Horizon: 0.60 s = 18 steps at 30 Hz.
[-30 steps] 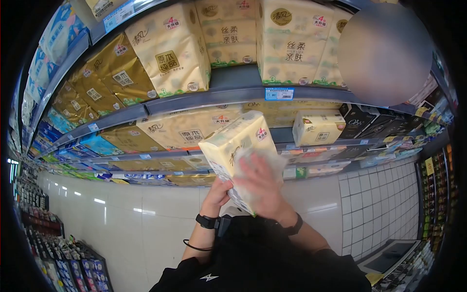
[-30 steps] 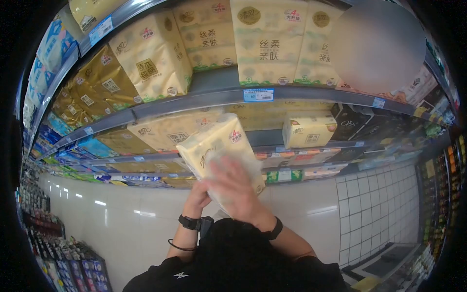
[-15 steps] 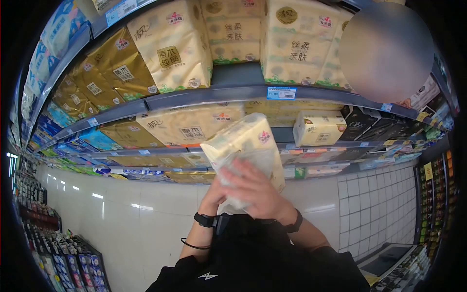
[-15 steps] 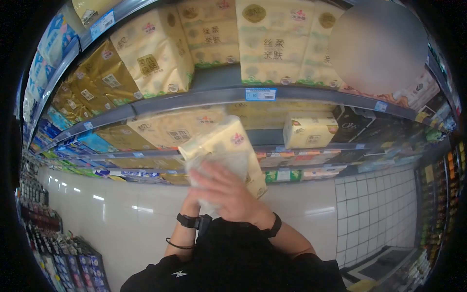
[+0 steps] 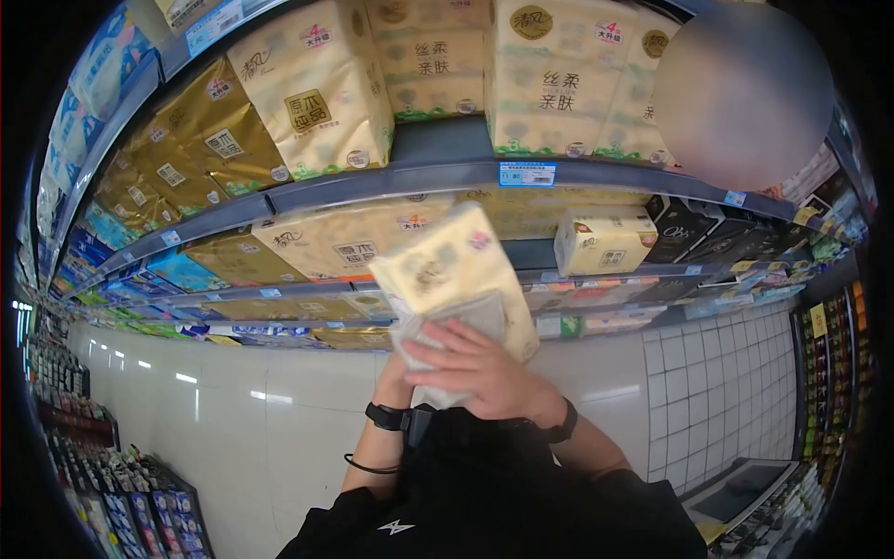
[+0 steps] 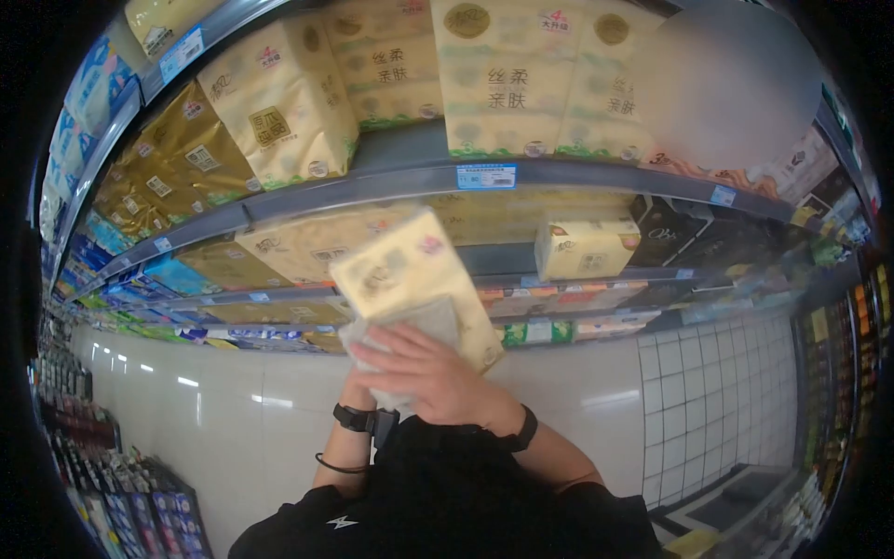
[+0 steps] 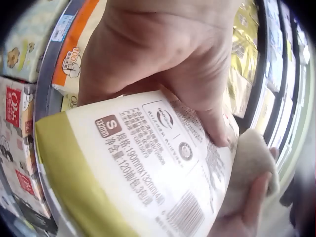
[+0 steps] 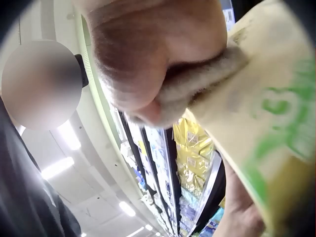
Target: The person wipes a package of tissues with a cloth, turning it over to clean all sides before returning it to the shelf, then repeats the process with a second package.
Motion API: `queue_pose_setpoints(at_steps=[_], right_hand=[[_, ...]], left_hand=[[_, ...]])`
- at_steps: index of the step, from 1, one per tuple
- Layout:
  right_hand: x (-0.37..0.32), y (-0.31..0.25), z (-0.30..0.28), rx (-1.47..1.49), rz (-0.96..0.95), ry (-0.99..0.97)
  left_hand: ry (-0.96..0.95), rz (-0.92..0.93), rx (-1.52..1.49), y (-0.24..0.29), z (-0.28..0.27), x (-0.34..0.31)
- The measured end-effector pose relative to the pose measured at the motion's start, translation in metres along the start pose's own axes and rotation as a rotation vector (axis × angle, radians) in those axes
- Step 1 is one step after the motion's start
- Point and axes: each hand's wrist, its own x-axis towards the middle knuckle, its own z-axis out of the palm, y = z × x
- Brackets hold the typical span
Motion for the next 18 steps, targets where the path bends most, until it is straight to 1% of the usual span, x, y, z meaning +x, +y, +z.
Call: queue_pose_setpoints(at_steps=[1, 2, 3, 4, 5, 6, 7, 8, 9, 10, 11, 12, 13, 14, 16, 17, 18], right_hand=[[-0.001, -0.002, 0.001, -0.025, -0.029, -0.165], [-0.007, 0.003, 0.000, -0.024, -0.026, -0.162], [-0.018, 0.011, -0.003, 0.002, 0.039, -0.065], [-0.026, 0.016, -0.007, 0.028, 0.103, 0.029], [-0.031, 0.017, -0.013, 0.009, 0.153, 0.124], [-0.033, 0.018, -0.014, 0.009, 0.152, 0.120], [-0.037, 0.019, -0.014, -0.027, 0.201, 0.212], [-0.040, 0.019, -0.013, -0.064, 0.250, 0.305], [-0.041, 0.018, -0.008, -0.061, 0.260, 0.375], [-0.042, 0.019, -0.005, -0.061, 0.259, 0.373], [-0.042, 0.019, -0.001, -0.056, 0.241, 0.485], [-0.043, 0.020, 0.000, -0.049, 0.224, 0.597], [-0.041, 0.021, -0.001, -0.059, 0.203, 0.656], [-0.040, 0.022, -0.003, -0.058, 0.205, 0.656], [-0.041, 0.019, -0.005, 0.211, 0.273, 0.773], [-0.040, 0.016, -0.005, 0.211, 0.272, 0.772], [-0.038, 0.012, -0.005, 0.371, 0.319, 0.780]], left_hand=[[-0.002, -0.005, 0.003, 0.003, -0.003, -0.001], [-0.116, 0.048, -0.020, 0.007, -0.008, -0.004], [-0.228, 0.104, -0.044, 0.017, -0.002, -0.008], [-0.225, 0.104, -0.044, 0.018, -0.006, -0.007], [-0.317, 0.140, -0.171, 0.017, -0.012, -0.004], [-0.410, 0.174, -0.298, 0.016, -0.017, -0.001], [-0.389, 0.163, -0.297, 0.016, -0.024, 0.000], [-0.388, 0.163, -0.300, 0.023, -0.009, -0.004], [-0.479, 0.158, -0.430, 0.037, 0.019, -0.013], [-0.570, 0.155, -0.559, 0.046, 0.034, -0.018], [-0.569, 0.158, -0.559, 0.042, 0.028, -0.018], [-0.396, 0.094, -0.554, 0.034, 0.017, -0.018], [-0.224, 0.029, -0.547, 0.026, 0.006, -0.016], [-0.223, 0.027, -0.547, 0.022, 0.001, -0.014], [-0.211, 0.020, -0.510, 0.014, -0.008, -0.013], [-0.210, 0.021, -0.491, 0.012, -0.012, -0.011], [-0.212, 0.023, -0.471, 0.010, -0.014, -0.007]])
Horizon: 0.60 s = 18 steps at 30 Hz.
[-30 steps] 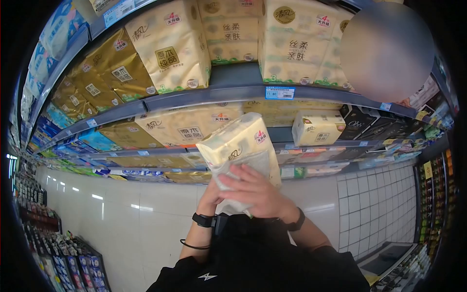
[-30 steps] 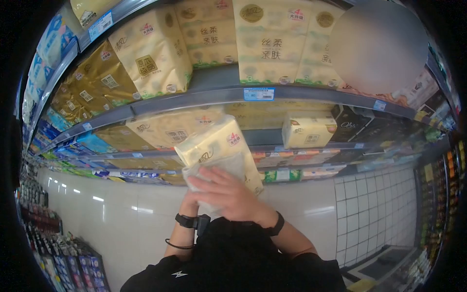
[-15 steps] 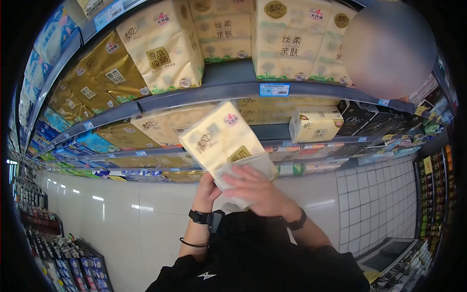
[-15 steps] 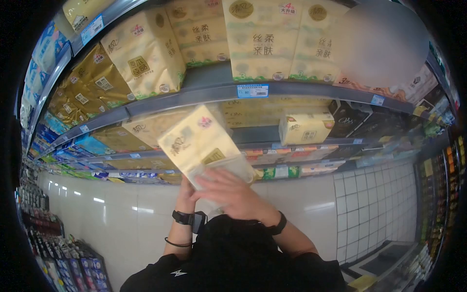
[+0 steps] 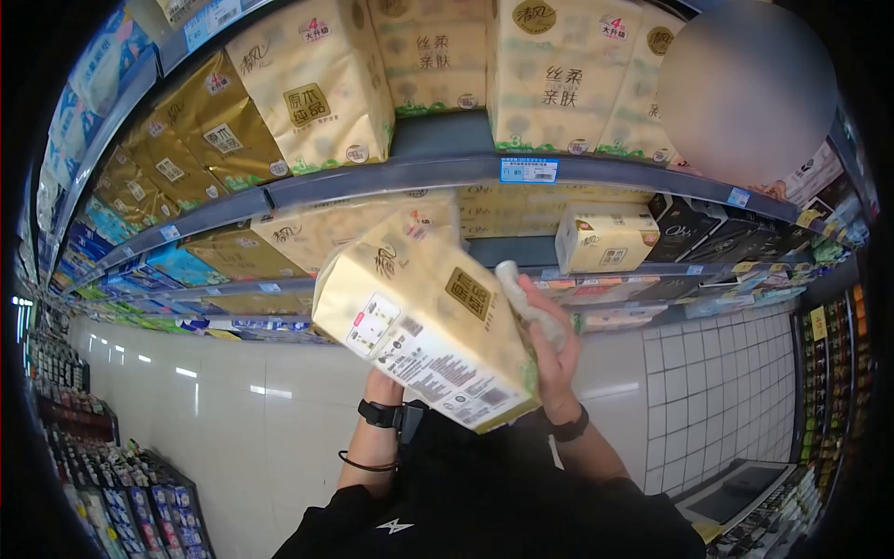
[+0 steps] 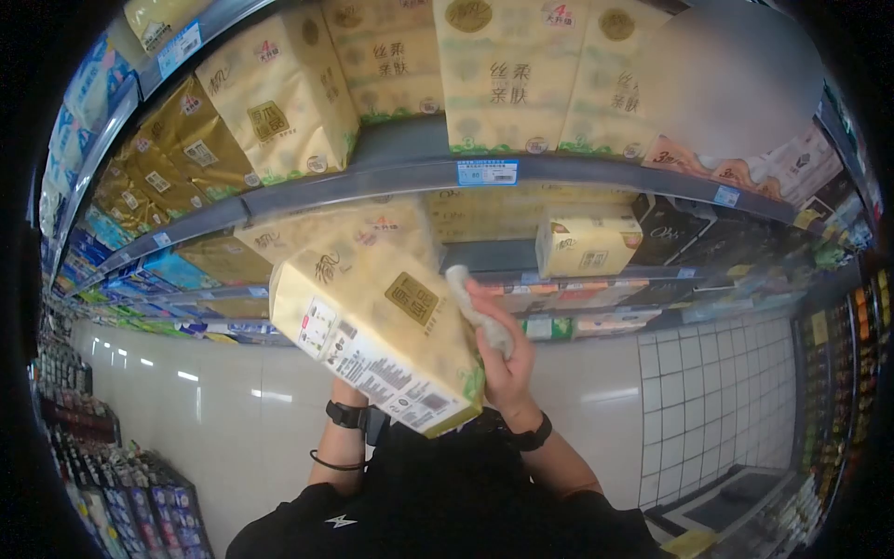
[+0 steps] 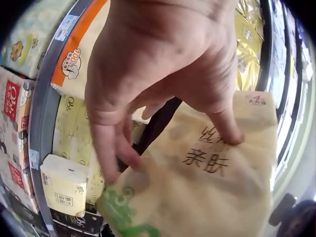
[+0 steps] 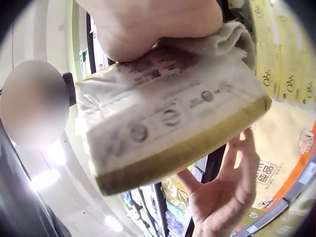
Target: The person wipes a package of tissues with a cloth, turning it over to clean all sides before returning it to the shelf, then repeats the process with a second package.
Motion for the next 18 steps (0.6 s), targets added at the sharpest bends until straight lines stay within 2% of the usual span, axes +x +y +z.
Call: queue_pose_setpoints(at_steps=[1, 4, 8, 9, 11, 12, 14, 16, 18], right_hand=[[-0.001, -0.002, 0.001, 0.126, 0.103, 0.001], [-0.004, 0.006, 0.005, 0.286, 0.191, 0.032], [-0.009, 0.002, 0.003, 0.265, 0.182, 0.061], [-0.013, 0.004, -0.002, 0.143, 0.062, 0.011], [-0.014, 0.002, -0.012, -0.051, -0.177, -0.113], [-0.013, -0.001, -0.012, -0.051, -0.176, -0.114], [-0.012, -0.009, -0.012, -0.470, -0.308, -0.240], [-0.013, -0.005, -0.012, -0.452, -0.301, -0.217], [-0.012, -0.003, -0.008, -0.430, -0.296, -0.194]], left_hand=[[-0.001, -0.004, 0.019, -0.001, -0.004, 0.003], [0.004, -0.021, 0.076, -0.005, -0.013, 0.005], [0.013, -0.024, 0.152, -0.004, -0.013, 0.004], [-0.108, -0.056, 0.022, -0.004, -0.007, 0.007], [-0.168, -0.037, -0.015, -0.004, 0.016, 0.007], [-0.226, -0.018, -0.053, -0.003, 0.029, 0.004], [-0.256, -0.031, -0.063, -0.001, 0.030, 0.002], [-0.319, -0.094, 0.074, 0.000, 0.012, 0.000], [-0.326, -0.077, 0.096, -0.005, 0.004, -0.002]])
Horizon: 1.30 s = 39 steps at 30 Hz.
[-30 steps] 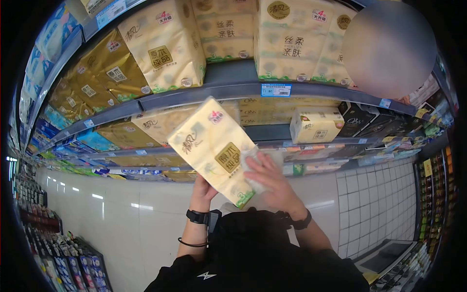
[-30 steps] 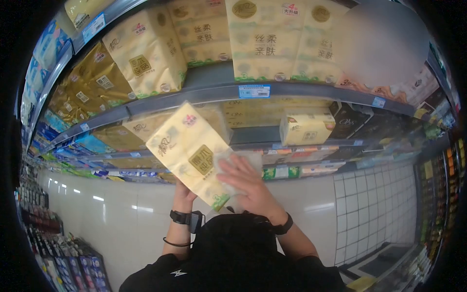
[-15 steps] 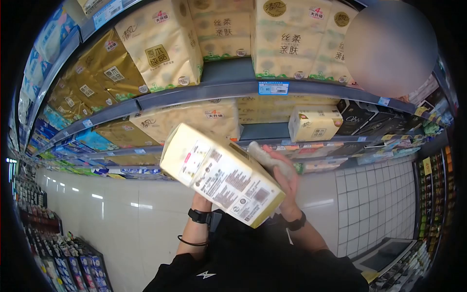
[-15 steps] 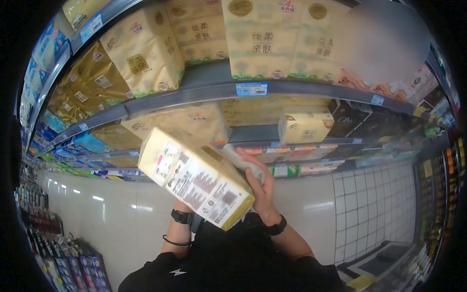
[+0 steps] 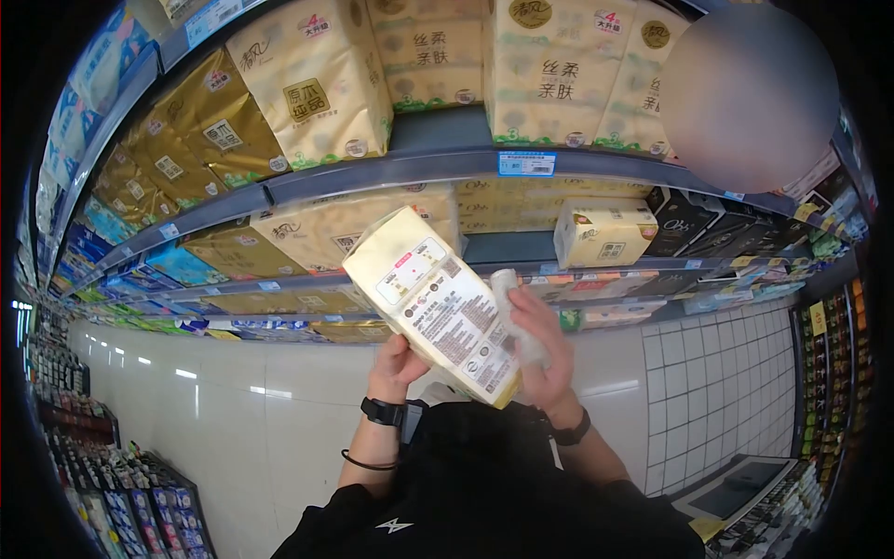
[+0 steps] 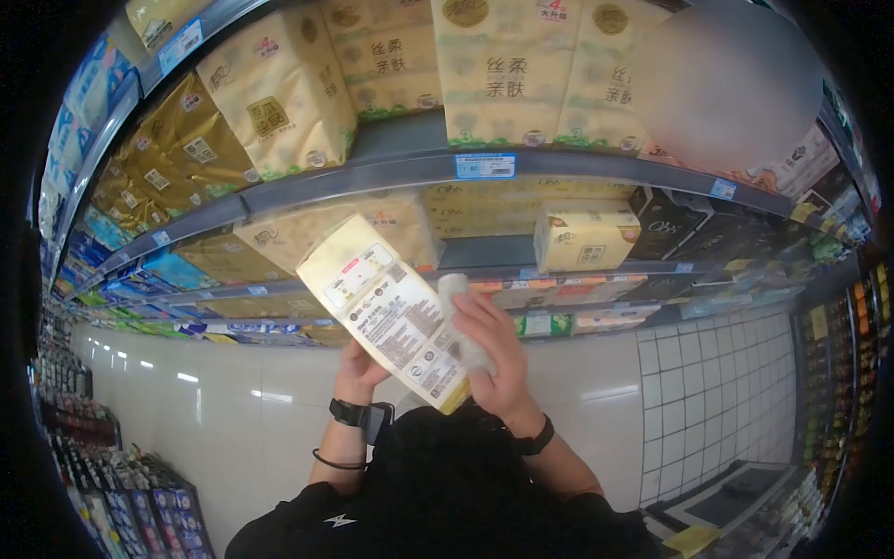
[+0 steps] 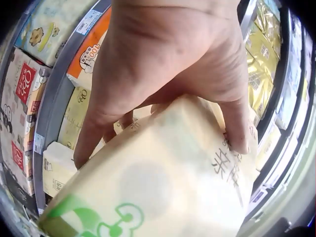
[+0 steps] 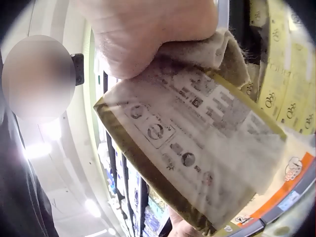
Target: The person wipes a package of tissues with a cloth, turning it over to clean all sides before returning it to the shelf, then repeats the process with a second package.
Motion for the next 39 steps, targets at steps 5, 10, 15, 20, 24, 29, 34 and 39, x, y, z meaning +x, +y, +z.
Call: queue_pose_setpoints(at_steps=[5, 10, 15, 20, 24, 29, 34, 39], right_hand=[[0.014, -0.011, 0.000, -0.092, 0.084, -0.189], [0.022, -0.047, -0.002, -0.211, -0.091, -0.480], [0.015, -0.051, 0.003, 0.041, -0.219, -0.742], [0.015, -0.023, 0.007, 0.047, 0.126, -0.343], [0.017, -0.033, 0.018, 0.043, -0.013, -0.432], [0.012, -0.020, 0.018, 0.202, -0.063, -0.586], [0.010, 0.001, 0.018, 0.420, 0.359, -0.152], [0.010, -0.014, 0.024, 0.242, 0.021, -0.214]], left_hand=[[0.103, 0.080, -0.103, -0.005, 0.012, 0.005], [0.168, 0.141, 0.009, 0.008, -0.007, -0.004], [0.164, 0.213, -0.098, 0.020, -0.017, -0.012], [0.150, 0.122, 0.037, 0.019, 0.000, -0.013], [0.178, 0.147, 0.163, 0.008, 0.012, -0.007], [0.272, 0.161, 0.017, 0.018, 0.001, -0.009], [0.212, 0.068, 0.282, 0.024, 0.014, -0.012], [0.265, 0.064, 0.470, 0.010, 0.035, 0.003]])
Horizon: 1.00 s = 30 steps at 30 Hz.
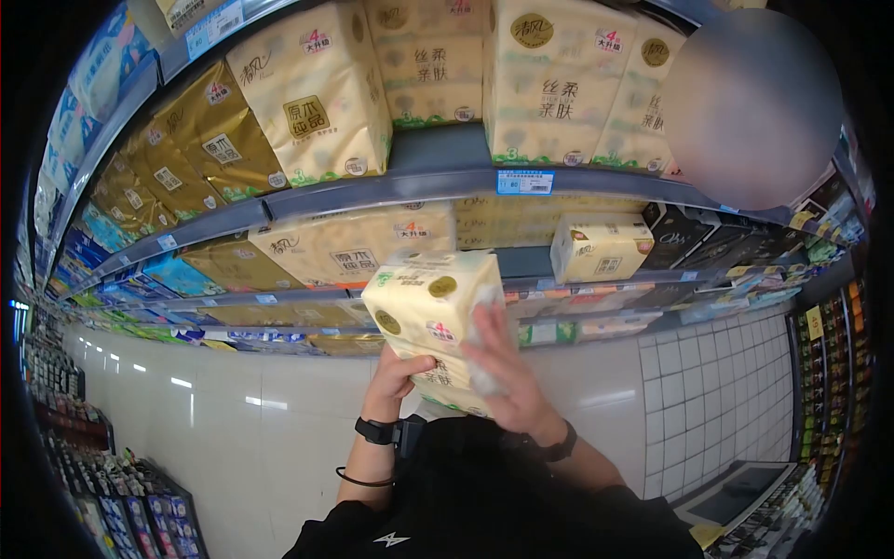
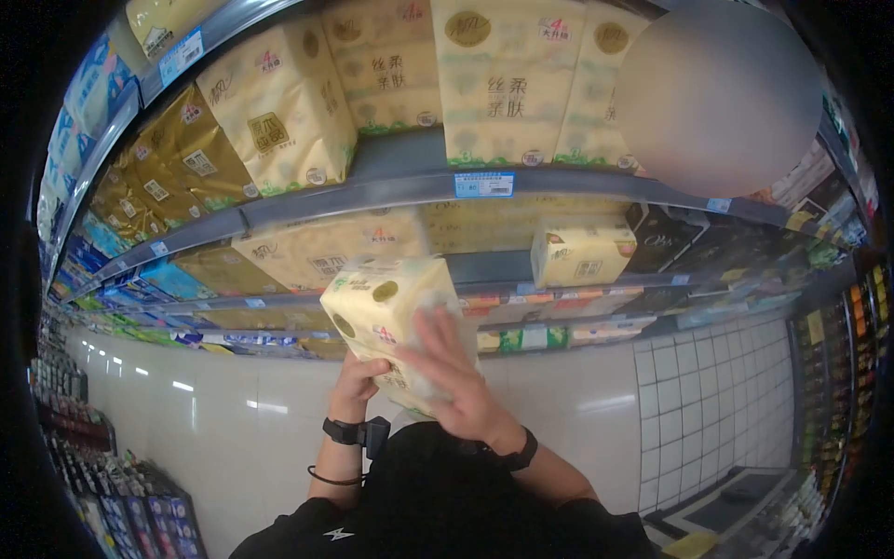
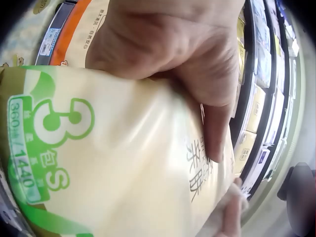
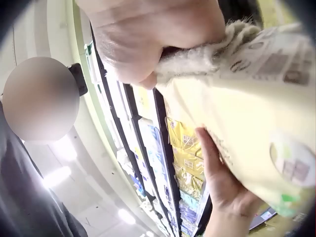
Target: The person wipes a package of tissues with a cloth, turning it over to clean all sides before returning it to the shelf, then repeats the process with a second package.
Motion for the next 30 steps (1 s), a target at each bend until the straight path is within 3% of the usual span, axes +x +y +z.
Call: queue_pose_setpoints(at_steps=[1, 3, 5, 7, 8, 11, 13, 15, 17, 19, 21, 23, 24, 25, 27, 28, 29, 30], right_hand=[[-0.002, 0.001, -0.002, -0.002, -0.005, -0.001], [-0.005, 0.007, -0.007, 0.040, -0.032, -0.243], [-0.005, 0.016, -0.012, 0.115, 0.004, -0.221], [-0.001, 0.022, -0.011, 0.098, 0.207, 0.100], [0.002, 0.024, -0.011, 0.230, 0.225, 0.199], [0.009, 0.014, -0.009, -0.004, 0.084, 0.201], [0.012, 0.007, -0.010, -0.013, 0.004, 0.086], [0.016, -0.002, -0.011, -0.019, -0.059, -0.298], [0.010, 0.003, -0.010, -0.010, -0.043, -0.326], [0.004, 0.008, -0.016, 0.039, 0.024, -0.341], [-0.006, 0.018, -0.022, 0.042, 0.059, -0.319], [-0.015, 0.030, -0.024, 0.004, 0.160, -0.129], [-0.014, 0.030, -0.024, 0.023, 0.206, -0.047], [-0.016, 0.034, -0.023, 0.025, 0.210, -0.049], [-0.010, 0.040, -0.022, 0.265, 0.160, 0.252], [-0.008, 0.038, -0.025, 0.341, 0.146, 0.309], [-0.003, 0.037, -0.027, 0.344, 0.148, 0.307], [-0.001, 0.036, -0.029, 0.405, 0.154, 0.300]], left_hand=[[0.025, -0.004, -0.051, 0.000, 0.000, 0.000], [0.069, -0.013, -0.150, 0.002, -0.002, 0.002], [0.047, -0.048, -0.173, 0.003, -0.010, 0.002], [0.032, -0.084, -0.198, -0.001, -0.017, -0.001], [-0.005, -0.116, -0.151, -0.002, -0.017, -0.001], [-0.062, -0.129, -0.081, -0.003, -0.009, 0.005], [-0.081, -0.107, -0.061, -0.001, -0.005, 0.010], [-0.033, -0.052, -0.252, 0.000, -0.011, 0.013], [-0.056, -0.001, -0.267, 0.001, -0.023, 0.013], [0.069, 0.008, -0.431, -0.001, -0.041, 0.011], [0.038, 0.050, -0.424, -0.001, -0.050, 0.010], [0.211, 0.071, -0.487, 0.012, -0.032, 0.009], [-0.002, 0.057, -0.624, 0.028, -0.009, 0.011], [0.003, 0.057, -0.625, 0.024, -0.009, 0.010], [0.048, 0.015, -0.623, 0.013, -0.015, 0.008], [0.120, 0.007, -0.380, 0.002, -0.024, 0.008], [0.124, 0.008, -0.381, 0.007, -0.009, 0.005], [0.175, 0.055, -0.112, 0.017, 0.017, -0.003]])
